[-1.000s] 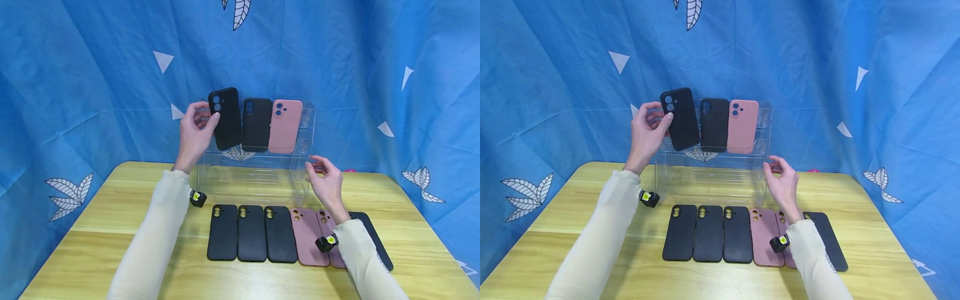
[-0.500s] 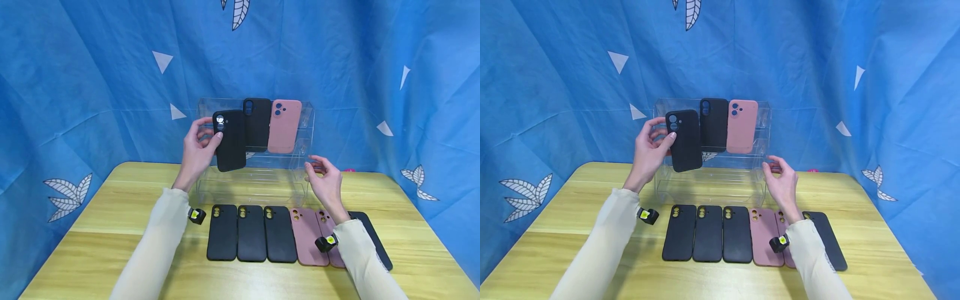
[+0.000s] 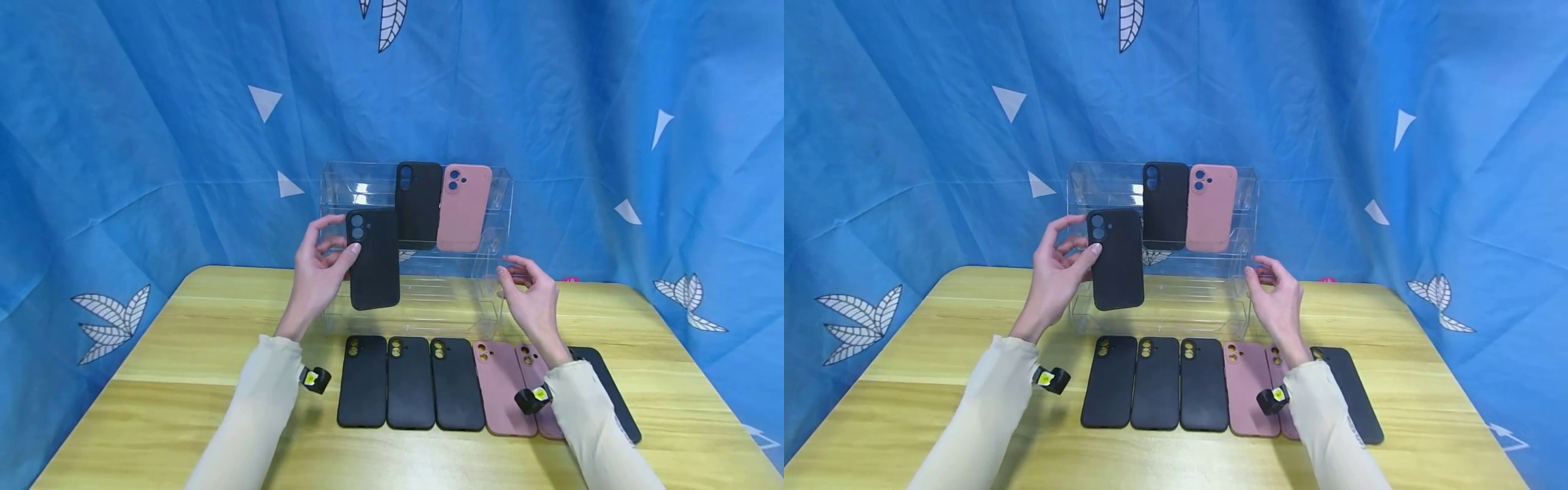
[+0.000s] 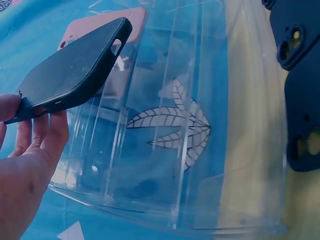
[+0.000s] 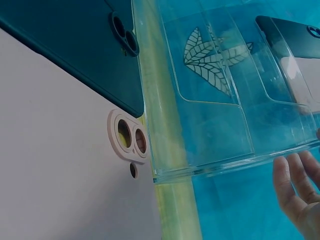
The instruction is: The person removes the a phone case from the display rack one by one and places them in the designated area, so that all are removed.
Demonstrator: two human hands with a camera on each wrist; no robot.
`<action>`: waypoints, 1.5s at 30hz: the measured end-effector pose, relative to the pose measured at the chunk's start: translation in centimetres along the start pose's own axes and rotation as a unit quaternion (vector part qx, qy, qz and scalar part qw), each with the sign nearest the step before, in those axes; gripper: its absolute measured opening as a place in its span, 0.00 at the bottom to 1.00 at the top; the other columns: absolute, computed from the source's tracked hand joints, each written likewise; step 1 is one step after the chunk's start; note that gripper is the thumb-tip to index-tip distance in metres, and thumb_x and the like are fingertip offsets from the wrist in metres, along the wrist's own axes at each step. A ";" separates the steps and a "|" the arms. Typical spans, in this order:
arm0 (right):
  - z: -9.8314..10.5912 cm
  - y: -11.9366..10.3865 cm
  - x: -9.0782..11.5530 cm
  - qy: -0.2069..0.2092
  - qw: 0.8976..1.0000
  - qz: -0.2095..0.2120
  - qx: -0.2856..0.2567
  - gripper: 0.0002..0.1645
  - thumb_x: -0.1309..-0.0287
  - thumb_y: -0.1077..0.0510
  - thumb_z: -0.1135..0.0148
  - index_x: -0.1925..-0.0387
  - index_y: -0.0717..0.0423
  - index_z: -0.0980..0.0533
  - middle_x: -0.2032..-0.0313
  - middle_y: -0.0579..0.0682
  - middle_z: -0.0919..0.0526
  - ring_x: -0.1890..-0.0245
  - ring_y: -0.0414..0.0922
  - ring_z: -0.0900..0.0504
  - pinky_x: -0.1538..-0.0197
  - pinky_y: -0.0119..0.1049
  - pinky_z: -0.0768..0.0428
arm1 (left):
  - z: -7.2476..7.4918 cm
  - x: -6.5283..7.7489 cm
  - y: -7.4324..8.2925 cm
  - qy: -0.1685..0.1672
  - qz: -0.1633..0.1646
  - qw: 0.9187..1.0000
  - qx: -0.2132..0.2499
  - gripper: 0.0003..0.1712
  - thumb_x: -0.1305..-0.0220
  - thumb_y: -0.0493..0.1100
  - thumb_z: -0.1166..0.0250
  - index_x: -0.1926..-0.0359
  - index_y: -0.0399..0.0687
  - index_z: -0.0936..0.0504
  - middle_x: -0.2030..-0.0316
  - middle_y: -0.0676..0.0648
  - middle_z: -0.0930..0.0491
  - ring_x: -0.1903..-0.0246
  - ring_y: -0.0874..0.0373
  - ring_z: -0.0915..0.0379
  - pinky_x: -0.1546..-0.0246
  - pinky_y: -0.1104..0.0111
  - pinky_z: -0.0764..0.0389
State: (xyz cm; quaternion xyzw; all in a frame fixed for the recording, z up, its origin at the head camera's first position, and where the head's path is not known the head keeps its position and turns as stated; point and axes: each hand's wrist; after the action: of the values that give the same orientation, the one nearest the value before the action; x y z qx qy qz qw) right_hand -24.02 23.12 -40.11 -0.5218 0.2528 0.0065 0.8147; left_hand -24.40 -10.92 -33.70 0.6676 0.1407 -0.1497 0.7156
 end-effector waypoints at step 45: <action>0.3 -0.3 0.0 -0.030 0.999 -0.032 0.017 0.21 0.28 0.57 0.40 0.37 0.58 0.23 0.50 0.62 0.16 0.61 0.31 0.16 0.66 0.24 0.13 | 7.4 7.3 -4.7 -0.170 0.180 0.968 -0.037 0.33 0.25 0.40 0.40 0.25 0.58 0.42 0.55 0.45 0.29 0.69 0.60 0.24 0.64 0.56 0.14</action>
State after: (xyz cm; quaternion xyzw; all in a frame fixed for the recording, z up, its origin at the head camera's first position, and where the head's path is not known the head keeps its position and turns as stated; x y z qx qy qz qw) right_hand -23.80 23.21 -39.79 -0.5153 0.2116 -0.0082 0.8304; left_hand -19.57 -18.77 -40.39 0.6199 -0.1001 -0.1241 0.7683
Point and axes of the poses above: each hand's wrist, its own x-axis away from the middle knuckle, its own z-axis out of the back of the hand, y = z × x
